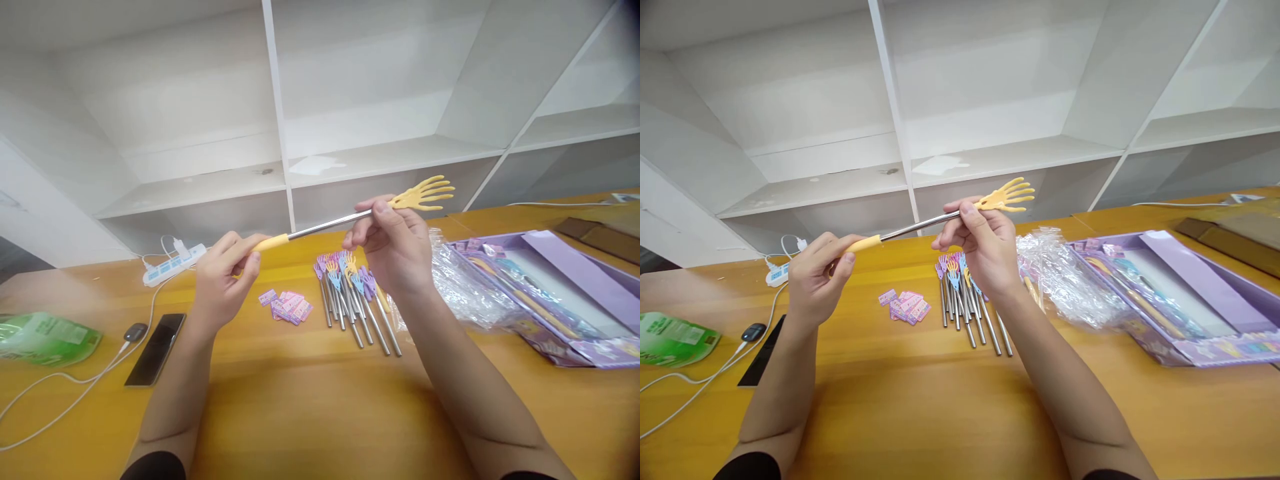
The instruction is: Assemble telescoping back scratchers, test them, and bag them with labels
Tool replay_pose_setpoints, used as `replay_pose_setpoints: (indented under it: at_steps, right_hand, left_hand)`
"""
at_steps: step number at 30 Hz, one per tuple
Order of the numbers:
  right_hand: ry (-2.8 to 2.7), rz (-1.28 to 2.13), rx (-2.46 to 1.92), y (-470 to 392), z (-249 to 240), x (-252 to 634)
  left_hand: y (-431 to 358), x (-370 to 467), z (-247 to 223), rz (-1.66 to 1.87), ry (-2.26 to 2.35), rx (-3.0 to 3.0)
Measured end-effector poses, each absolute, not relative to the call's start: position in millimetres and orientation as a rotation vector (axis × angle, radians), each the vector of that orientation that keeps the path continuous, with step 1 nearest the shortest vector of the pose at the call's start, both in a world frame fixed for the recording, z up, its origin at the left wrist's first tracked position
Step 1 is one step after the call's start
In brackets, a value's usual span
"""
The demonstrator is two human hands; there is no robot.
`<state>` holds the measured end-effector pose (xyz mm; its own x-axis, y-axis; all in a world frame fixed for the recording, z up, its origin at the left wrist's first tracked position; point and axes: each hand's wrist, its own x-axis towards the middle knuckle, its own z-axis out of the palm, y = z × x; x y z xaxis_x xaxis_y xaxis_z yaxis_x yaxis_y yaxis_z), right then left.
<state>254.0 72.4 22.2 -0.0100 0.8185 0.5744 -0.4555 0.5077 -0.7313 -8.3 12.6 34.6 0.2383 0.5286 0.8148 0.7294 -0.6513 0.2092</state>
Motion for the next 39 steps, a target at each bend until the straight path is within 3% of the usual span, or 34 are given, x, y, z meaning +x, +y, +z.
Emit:
replay_pose_setpoints:
  at_steps: [9,18,39]
  right_hand:
    - [-1.317,1.118,-0.473,86,25,272]
    - [-1.607,0.616,-0.653,89,23,300]
    - [-1.593,0.685,-0.651,90,12,285]
  left_hand:
    - [18,-22,39,-1.373,-1.196,-2.228]
    - [22,-34,43,-1.342,-1.225,-2.234]
    - [23,-22,36,-1.268,-1.151,-2.213]
